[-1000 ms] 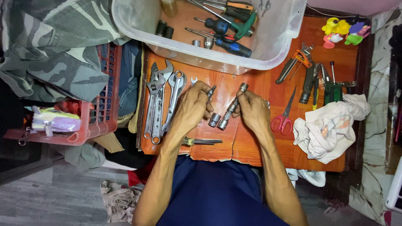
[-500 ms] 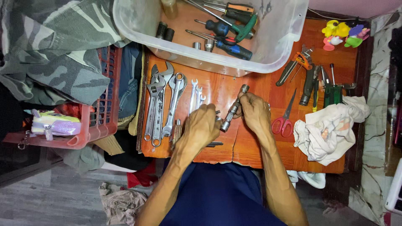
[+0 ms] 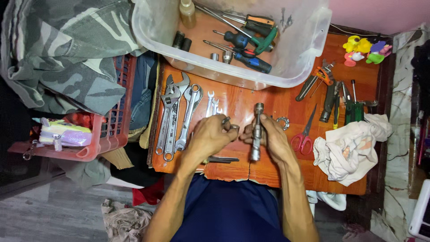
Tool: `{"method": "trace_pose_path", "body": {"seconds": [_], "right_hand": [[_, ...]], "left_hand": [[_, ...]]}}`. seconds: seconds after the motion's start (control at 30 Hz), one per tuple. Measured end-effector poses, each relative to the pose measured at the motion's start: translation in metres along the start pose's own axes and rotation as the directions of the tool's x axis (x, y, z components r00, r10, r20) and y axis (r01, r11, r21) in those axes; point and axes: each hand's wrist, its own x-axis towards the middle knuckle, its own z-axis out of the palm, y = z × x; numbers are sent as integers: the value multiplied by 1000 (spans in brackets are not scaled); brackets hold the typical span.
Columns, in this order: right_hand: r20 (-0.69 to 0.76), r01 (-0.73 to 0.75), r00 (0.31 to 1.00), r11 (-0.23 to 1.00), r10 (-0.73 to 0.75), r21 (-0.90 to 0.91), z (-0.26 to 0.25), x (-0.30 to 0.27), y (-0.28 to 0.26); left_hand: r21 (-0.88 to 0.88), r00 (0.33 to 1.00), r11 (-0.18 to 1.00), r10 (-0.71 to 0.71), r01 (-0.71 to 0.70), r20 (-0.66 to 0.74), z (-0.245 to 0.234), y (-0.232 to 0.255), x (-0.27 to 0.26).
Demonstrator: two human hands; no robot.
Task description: The person wipes various tools with a white cloth and places them into a clear plastic container on a wooden table. The person handles socket bits, screwdrivers, pliers, scissors, and wrenches one at a time, cleaning each before storing it.
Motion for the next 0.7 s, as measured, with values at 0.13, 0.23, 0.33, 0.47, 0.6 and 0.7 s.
{"method": "trace_pose_path", "body": {"seconds": [0.13,0.23,0.33,0.47,0.6,0.7], "right_hand": [[179,59,979,977,-97,207,17,-16,5],[210,37,975,988,-69,151,30,-29,-3],[205,152,970,985,-134,-76,39,-42,-18],[131,216,974,928,-184,-304,47,-52,-44],[198,361,930,866,-309,-346,55,-51,-81],[274,474,879,772,-390,-422,59,-60,-120]], "left_hand": [[-147,995,987,-46,59,90,-20,10,-7],[-216,997,976,19,-3,70,-28,23,-17],[-228,996,970,90,-83,20,-37,37,-30],[-195,995,981,36,-18,90,-55,55,-47],[-313,883,833,466,-456,-47,-80,73,-55],[-160,783,766,614,-622,-101,-102,83,-52]]}}
